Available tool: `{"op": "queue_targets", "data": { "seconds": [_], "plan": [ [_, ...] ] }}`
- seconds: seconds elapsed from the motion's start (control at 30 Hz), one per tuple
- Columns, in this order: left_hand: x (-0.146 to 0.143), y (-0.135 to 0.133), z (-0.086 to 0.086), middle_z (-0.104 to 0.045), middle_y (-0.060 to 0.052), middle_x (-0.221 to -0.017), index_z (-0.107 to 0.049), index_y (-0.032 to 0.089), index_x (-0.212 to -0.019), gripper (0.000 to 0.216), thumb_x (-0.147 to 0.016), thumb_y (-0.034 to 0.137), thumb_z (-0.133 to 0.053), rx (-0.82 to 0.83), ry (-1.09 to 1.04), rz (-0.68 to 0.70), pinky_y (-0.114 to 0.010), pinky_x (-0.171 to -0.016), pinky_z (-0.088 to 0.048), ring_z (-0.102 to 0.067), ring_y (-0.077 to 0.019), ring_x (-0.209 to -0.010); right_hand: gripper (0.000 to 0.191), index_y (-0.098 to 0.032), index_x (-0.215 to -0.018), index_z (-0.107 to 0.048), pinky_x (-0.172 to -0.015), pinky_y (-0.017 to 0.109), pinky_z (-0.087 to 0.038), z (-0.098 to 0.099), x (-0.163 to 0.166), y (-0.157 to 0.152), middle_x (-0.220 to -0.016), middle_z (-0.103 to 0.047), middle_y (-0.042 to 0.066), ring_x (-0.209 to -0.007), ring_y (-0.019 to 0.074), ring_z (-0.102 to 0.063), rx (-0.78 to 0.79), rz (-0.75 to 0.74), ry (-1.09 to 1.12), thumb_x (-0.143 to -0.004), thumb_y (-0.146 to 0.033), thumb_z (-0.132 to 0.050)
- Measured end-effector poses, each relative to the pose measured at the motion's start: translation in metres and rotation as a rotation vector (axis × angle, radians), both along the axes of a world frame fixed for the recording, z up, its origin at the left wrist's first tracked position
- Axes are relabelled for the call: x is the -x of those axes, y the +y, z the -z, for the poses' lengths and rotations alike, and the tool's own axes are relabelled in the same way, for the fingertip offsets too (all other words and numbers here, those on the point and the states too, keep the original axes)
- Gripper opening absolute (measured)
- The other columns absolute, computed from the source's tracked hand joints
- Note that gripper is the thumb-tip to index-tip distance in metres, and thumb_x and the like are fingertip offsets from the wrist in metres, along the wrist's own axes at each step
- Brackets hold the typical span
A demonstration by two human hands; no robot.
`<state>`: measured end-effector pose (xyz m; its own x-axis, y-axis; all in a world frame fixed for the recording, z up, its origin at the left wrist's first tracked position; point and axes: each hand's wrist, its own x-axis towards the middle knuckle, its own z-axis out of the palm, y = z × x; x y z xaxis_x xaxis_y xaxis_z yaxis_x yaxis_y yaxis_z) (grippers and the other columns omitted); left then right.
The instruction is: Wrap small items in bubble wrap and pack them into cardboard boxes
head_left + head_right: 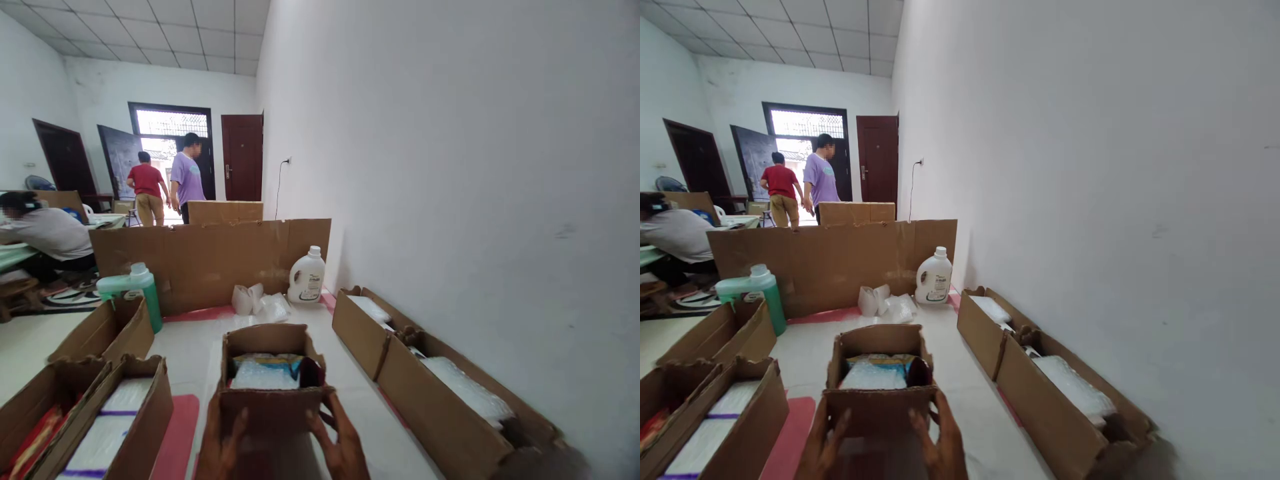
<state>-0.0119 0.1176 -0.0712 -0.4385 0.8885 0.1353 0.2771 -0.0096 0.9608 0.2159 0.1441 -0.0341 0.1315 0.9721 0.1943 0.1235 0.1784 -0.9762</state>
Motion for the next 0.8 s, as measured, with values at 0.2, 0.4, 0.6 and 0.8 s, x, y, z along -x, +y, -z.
{"op": "queue_targets", "data": {
  "seconds": [0.2, 0.4, 0.6, 0.8],
  "plan": [
    [0.016, -0.021, -0.015, -0.064, -0.015, -0.135, -0.050, 0.019, -0.143, 0.080, -0.082, 0.070, -0.055, 0.052, -0.073, -0.112, -0.052, -0.117, -0.039, -0.053, -0.0365, -0.136, 0.065, -0.027, -0.148, -0.049, -0.103, 0.041, -0.054, -0.014, 0.020, -0.027, -0.140, -0.062, 0.009, -0.126, 0.0306, -0.061, -0.145, -0.105, -0.174, -0.088, -0.043, -0.067],
    [0.010, -0.029, -0.067, -0.065, -0.014, -0.132, -0.050, 0.019, -0.140, 0.087, -0.074, 0.073, -0.063, 0.114, -0.037, 0.094, -0.048, -0.107, -0.048, -0.060, -0.0337, -0.125, 0.064, -0.026, -0.150, -0.045, -0.105, 0.041, -0.053, -0.017, 0.019, -0.047, -0.140, -0.060, 0.010, -0.126, 0.0274, -0.060, -0.126, -0.088, -0.142, -0.090, -0.037, -0.066],
    [-0.056, 0.037, -0.062, -0.056, -0.011, -0.144, -0.051, 0.021, -0.140, 0.075, -0.083, 0.071, -0.054, 0.085, 0.011, 0.376, -0.048, -0.119, -0.033, -0.048, -0.0315, -0.137, 0.076, -0.023, -0.155, -0.039, -0.113, 0.046, -0.046, -0.008, -0.035, -0.060, -0.149, -0.053, 0.012, -0.138, 0.0308, -0.049, -0.088, 0.222, -0.255, -0.088, -0.042, -0.069],
    [-0.115, 0.106, -0.048, -0.055, -0.014, -0.146, -0.046, 0.017, -0.144, 0.081, -0.084, 0.071, -0.052, 0.045, 0.027, 0.676, -0.051, -0.120, -0.030, -0.044, -0.0341, -0.140, 0.076, -0.023, -0.157, -0.034, -0.117, 0.050, -0.040, 0.002, -0.062, -0.068, -0.152, -0.049, 0.012, -0.143, 0.0329, -0.042, -0.018, 0.480, -0.276, -0.090, -0.039, -0.066]
  ]
}}
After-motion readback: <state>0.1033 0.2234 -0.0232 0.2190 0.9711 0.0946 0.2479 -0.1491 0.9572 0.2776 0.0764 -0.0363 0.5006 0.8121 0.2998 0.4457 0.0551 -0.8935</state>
